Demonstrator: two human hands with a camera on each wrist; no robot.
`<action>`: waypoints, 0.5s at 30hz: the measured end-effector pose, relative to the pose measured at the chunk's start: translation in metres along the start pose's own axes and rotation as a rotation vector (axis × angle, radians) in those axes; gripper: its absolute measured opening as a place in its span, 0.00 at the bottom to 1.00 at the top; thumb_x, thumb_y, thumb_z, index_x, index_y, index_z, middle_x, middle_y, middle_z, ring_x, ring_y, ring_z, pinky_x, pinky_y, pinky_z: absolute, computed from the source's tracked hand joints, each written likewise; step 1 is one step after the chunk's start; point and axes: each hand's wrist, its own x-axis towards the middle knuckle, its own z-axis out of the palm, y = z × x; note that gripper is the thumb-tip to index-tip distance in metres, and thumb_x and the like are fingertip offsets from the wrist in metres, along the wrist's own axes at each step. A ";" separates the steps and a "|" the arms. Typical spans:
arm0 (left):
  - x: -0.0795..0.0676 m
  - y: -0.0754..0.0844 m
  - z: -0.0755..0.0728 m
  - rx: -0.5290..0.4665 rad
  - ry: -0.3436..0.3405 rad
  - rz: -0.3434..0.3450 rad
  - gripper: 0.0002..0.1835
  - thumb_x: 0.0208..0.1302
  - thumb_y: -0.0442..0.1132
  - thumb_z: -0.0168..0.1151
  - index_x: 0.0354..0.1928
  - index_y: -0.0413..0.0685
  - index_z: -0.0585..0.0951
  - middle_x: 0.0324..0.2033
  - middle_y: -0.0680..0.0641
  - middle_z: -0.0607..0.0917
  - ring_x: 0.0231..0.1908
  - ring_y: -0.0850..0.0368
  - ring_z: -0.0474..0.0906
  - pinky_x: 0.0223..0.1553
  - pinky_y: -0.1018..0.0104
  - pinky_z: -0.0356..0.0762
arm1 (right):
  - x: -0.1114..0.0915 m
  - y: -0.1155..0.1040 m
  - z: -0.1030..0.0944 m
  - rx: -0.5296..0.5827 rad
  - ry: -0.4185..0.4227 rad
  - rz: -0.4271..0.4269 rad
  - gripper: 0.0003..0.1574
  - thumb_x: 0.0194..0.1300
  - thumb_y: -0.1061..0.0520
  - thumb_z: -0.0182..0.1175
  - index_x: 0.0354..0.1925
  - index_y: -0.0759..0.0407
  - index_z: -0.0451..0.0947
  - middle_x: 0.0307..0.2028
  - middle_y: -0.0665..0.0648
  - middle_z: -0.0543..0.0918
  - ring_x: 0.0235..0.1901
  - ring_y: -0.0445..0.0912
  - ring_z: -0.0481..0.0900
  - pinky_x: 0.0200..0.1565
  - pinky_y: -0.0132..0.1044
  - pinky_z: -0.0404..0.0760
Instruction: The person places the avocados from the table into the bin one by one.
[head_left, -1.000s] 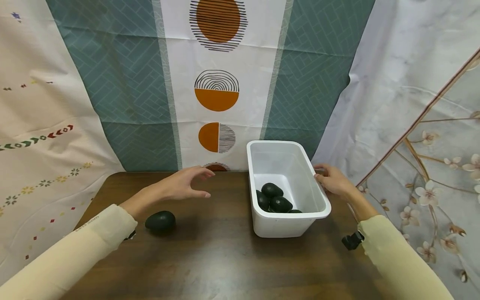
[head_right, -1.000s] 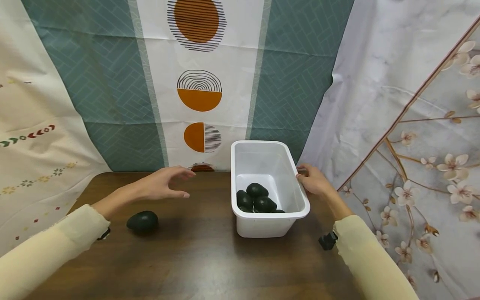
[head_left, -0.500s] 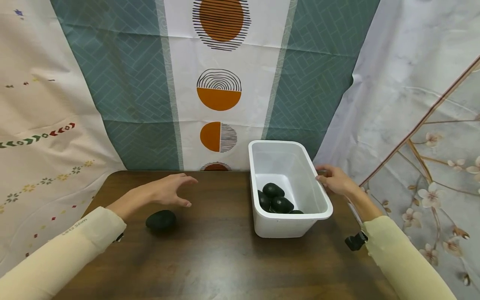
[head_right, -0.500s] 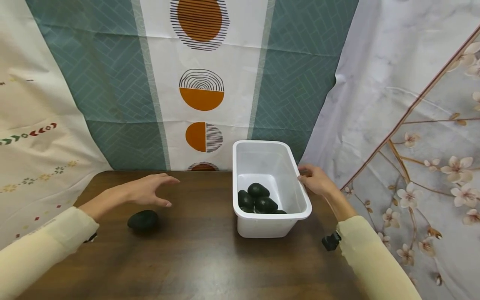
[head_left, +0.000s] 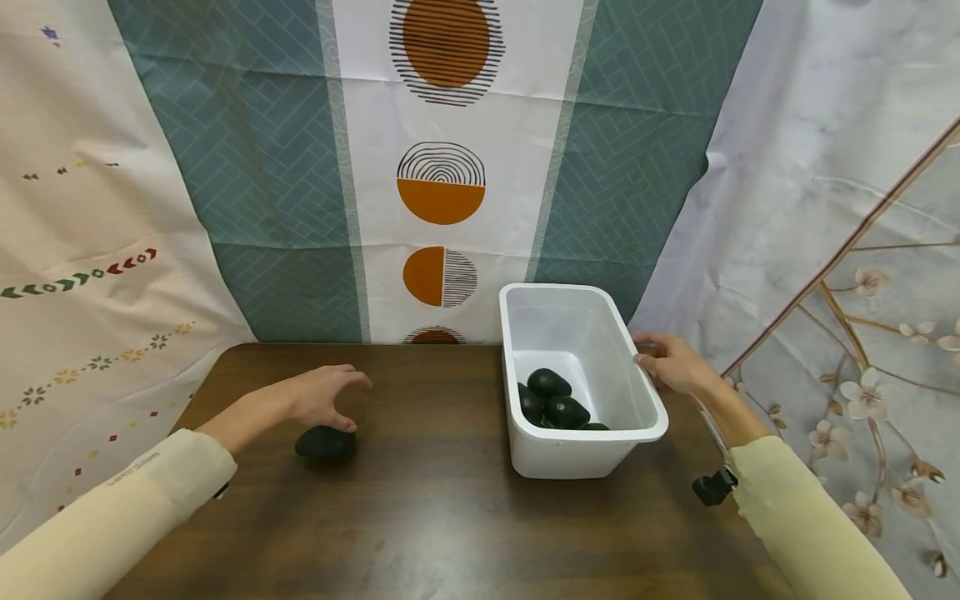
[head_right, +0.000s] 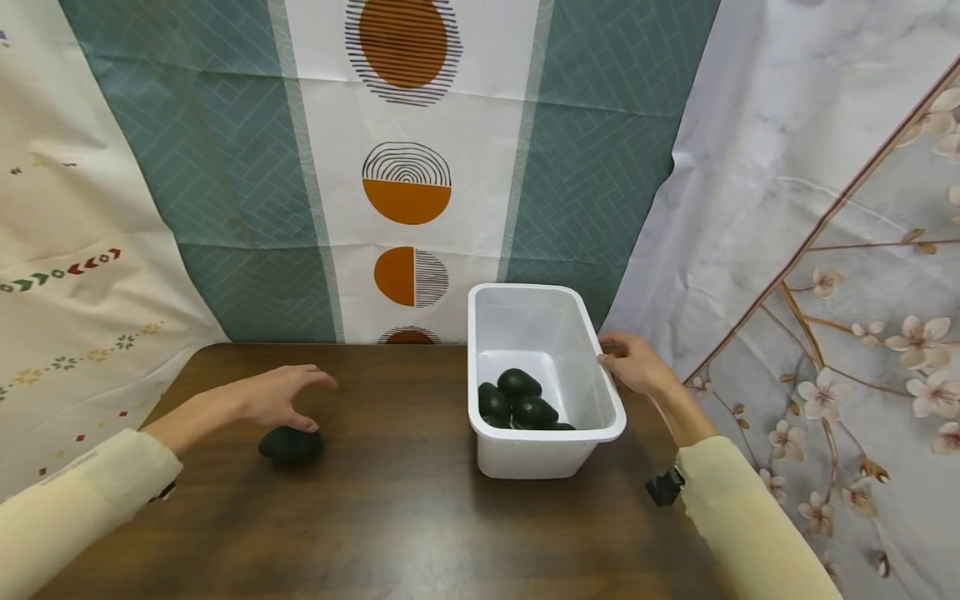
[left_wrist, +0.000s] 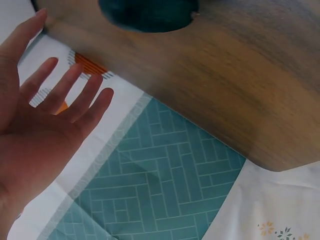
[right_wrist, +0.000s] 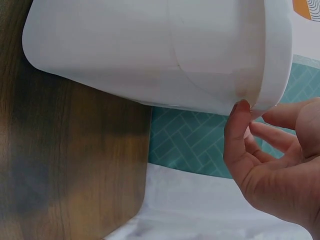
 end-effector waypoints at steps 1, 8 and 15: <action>-0.001 -0.001 0.002 0.002 -0.006 -0.006 0.36 0.59 0.47 0.82 0.66 0.42 0.78 0.63 0.35 0.78 0.64 0.31 0.75 0.63 0.36 0.75 | 0.000 0.001 0.000 0.001 0.001 0.003 0.32 0.80 0.62 0.56 0.75 0.74 0.62 0.53 0.75 0.81 0.37 0.47 0.85 0.38 0.46 0.89; -0.007 -0.005 0.014 0.019 -0.061 -0.043 0.34 0.60 0.45 0.82 0.65 0.43 0.79 0.65 0.32 0.77 0.65 0.29 0.74 0.62 0.35 0.76 | 0.003 0.003 0.002 0.004 -0.003 -0.011 0.33 0.81 0.61 0.56 0.75 0.75 0.61 0.52 0.74 0.82 0.35 0.48 0.86 0.36 0.46 0.89; -0.011 -0.012 0.020 0.022 -0.098 -0.095 0.39 0.59 0.46 0.82 0.68 0.38 0.77 0.67 0.27 0.74 0.67 0.26 0.71 0.63 0.33 0.74 | 0.001 0.002 0.001 0.021 -0.004 -0.005 0.33 0.81 0.62 0.55 0.75 0.75 0.61 0.54 0.75 0.81 0.37 0.48 0.86 0.38 0.47 0.89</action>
